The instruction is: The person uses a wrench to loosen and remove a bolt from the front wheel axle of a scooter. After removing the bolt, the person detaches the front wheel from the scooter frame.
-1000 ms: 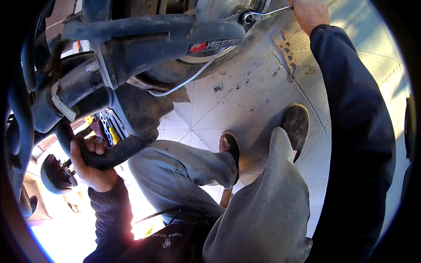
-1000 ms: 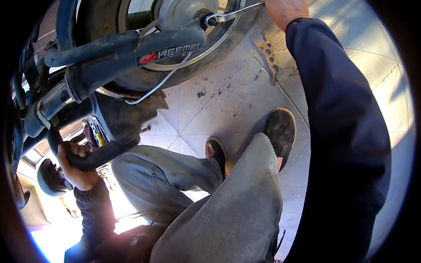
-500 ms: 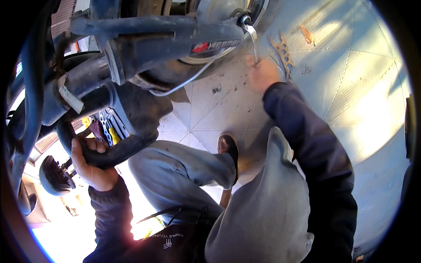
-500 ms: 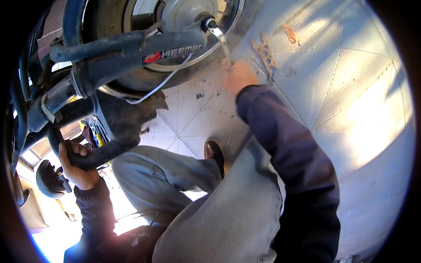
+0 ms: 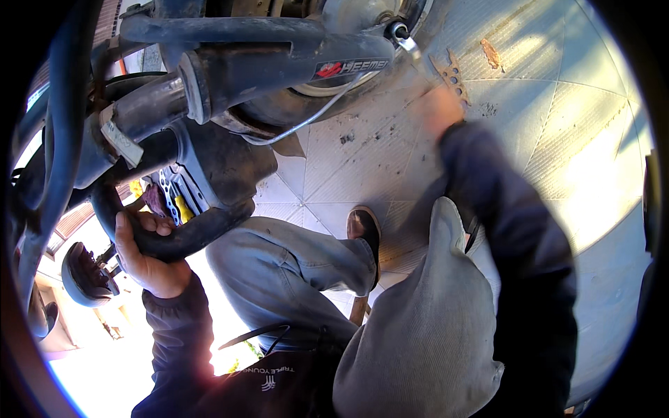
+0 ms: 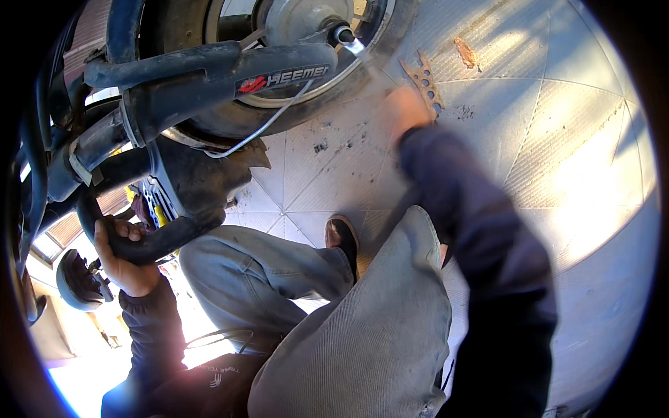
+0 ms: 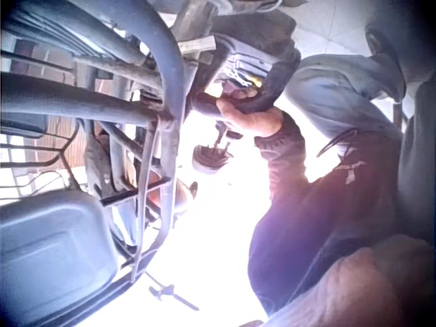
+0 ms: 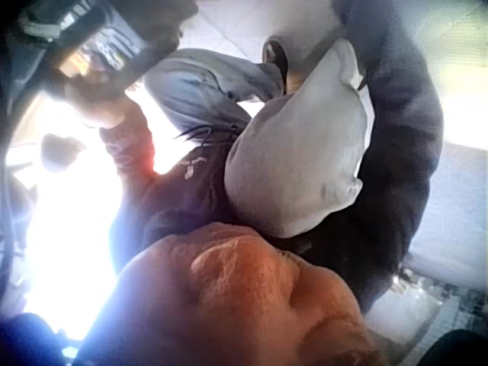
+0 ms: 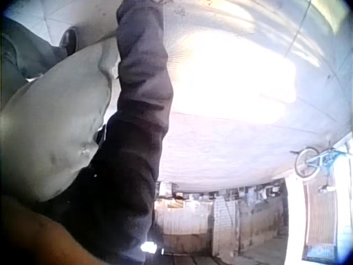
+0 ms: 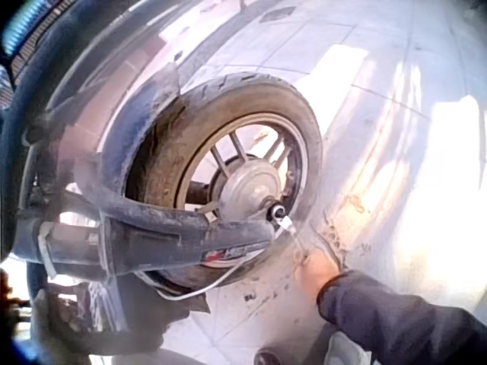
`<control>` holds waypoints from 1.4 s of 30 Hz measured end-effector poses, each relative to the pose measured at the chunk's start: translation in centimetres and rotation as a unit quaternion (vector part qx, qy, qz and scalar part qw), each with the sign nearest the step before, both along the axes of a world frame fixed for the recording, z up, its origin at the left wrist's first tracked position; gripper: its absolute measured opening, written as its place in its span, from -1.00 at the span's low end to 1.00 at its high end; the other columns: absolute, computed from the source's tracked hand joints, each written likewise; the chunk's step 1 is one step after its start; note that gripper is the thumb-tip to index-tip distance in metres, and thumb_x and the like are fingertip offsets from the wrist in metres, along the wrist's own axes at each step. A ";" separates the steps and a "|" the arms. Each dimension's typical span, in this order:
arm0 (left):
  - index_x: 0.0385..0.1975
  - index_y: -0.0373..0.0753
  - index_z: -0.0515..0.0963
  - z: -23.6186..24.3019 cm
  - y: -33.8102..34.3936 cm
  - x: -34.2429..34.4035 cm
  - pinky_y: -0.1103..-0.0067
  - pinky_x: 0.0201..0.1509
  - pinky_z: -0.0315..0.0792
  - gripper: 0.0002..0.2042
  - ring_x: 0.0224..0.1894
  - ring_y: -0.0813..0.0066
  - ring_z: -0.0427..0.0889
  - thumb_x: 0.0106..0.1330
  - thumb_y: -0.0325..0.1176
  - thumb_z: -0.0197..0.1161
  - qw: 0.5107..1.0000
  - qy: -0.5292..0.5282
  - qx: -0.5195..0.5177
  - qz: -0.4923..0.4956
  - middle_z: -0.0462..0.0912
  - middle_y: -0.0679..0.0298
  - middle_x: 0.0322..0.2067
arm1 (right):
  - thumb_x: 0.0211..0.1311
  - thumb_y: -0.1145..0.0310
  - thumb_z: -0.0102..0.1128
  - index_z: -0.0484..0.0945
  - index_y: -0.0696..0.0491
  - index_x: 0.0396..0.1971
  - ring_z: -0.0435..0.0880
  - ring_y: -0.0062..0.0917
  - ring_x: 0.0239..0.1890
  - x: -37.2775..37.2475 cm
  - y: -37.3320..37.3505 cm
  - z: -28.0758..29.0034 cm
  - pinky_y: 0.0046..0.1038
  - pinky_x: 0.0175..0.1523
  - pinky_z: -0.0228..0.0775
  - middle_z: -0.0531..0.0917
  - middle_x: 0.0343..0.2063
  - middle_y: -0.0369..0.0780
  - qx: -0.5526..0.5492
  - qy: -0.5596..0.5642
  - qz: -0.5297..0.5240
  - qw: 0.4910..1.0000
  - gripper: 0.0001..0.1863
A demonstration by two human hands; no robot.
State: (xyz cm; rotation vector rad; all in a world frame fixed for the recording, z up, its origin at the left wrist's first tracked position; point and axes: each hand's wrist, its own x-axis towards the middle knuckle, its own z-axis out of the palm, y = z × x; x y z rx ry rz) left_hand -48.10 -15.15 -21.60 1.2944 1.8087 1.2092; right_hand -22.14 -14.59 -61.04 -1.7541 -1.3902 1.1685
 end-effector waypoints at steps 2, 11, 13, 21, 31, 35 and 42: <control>-0.39 -0.19 0.36 0.0 -0.1 0.2 0.62 -0.39 0.28 -0.80 -0.54 0.59 0.35 0.32 -0.20 0.10 1.000 0.007 0.003 0.011 0.35 0.36 -0.61 | 0.22 0.22 0.08 0.57 0.20 -0.46 0.60 -0.21 -0.49 -8.0 -0.4 8.1 -0.27 -0.39 0.38 0.61 -0.58 -0.02 -0.199 0.206 -0.105 0.952 -0.69; -0.41 -0.17 0.36 0.1 -0.4 0.2 0.62 -0.39 0.27 -0.79 -0.55 0.59 0.33 0.32 -0.18 0.09 1.000 0.009 0.000 -0.008 0.32 0.38 -0.62 | 0.29 0.17 -0.08 0.47 -0.06 -0.25 0.60 -0.12 -0.43 9.0 7.6 3.1 -0.11 -0.38 0.40 0.63 -0.47 -0.07 0.057 -0.388 -0.051 0.918 -0.79; -0.39 -0.18 0.36 0.2 -0.3 0.0 0.62 -0.38 0.27 -0.80 -0.55 0.59 0.33 0.32 -0.19 0.10 1.000 -0.004 -0.007 0.005 0.33 0.37 -0.62 | 0.18 0.32 -0.05 0.49 0.04 -0.50 0.61 -0.25 -0.48 10.8 11.0 4.6 -0.22 -0.39 0.40 0.58 -0.57 -0.11 0.264 -0.424 -0.061 0.864 -0.83; -0.39 -0.18 0.37 0.0 -0.1 0.3 0.62 -0.38 0.29 -0.80 -0.55 0.59 0.34 0.33 -0.19 0.10 1.000 0.002 -0.002 -0.003 0.35 0.37 -0.62 | 0.30 0.17 -0.04 0.59 0.07 -0.30 0.51 -0.42 -0.53 -1.6 0.6 2.3 -0.37 -0.42 0.34 0.57 -0.55 -0.16 -0.080 0.137 -0.090 0.983 -0.69; -0.41 -0.17 0.37 0.2 -0.3 0.1 0.62 -0.39 0.30 -0.79 -0.57 0.57 0.37 0.31 -0.17 0.09 1.000 -0.003 -0.004 0.007 0.34 0.37 -0.62 | 0.32 0.06 -0.15 0.57 0.03 -0.35 0.62 -0.08 -0.40 8.0 5.6 2.6 -0.14 -0.33 0.42 0.62 -0.50 -0.01 0.058 -0.314 -0.068 0.945 -0.61; -0.43 -0.17 0.36 -0.1 0.0 0.0 0.61 -0.38 0.29 -0.79 -0.56 0.57 0.35 0.33 -0.19 0.08 1.000 -0.025 -0.010 0.002 0.34 0.37 -0.62 | 0.37 0.09 -0.22 0.44 -0.02 -0.26 0.58 -0.07 -0.44 11.6 10.0 2.5 -0.09 -0.36 0.39 0.61 -0.54 -0.04 0.221 -0.405 -0.032 0.887 -0.69; -0.44 -0.16 0.36 -0.1 -0.1 0.4 0.61 -0.37 0.28 -0.80 -0.54 0.59 0.33 0.34 -0.19 0.08 1.000 0.000 -0.005 -0.001 0.33 0.37 -0.61 | 0.21 0.30 0.04 0.64 0.13 -0.29 0.35 -0.50 -0.70 -7.4 -0.6 2.1 -0.50 -0.56 0.20 0.46 -0.69 -0.26 -0.195 0.284 -0.155 0.926 -0.74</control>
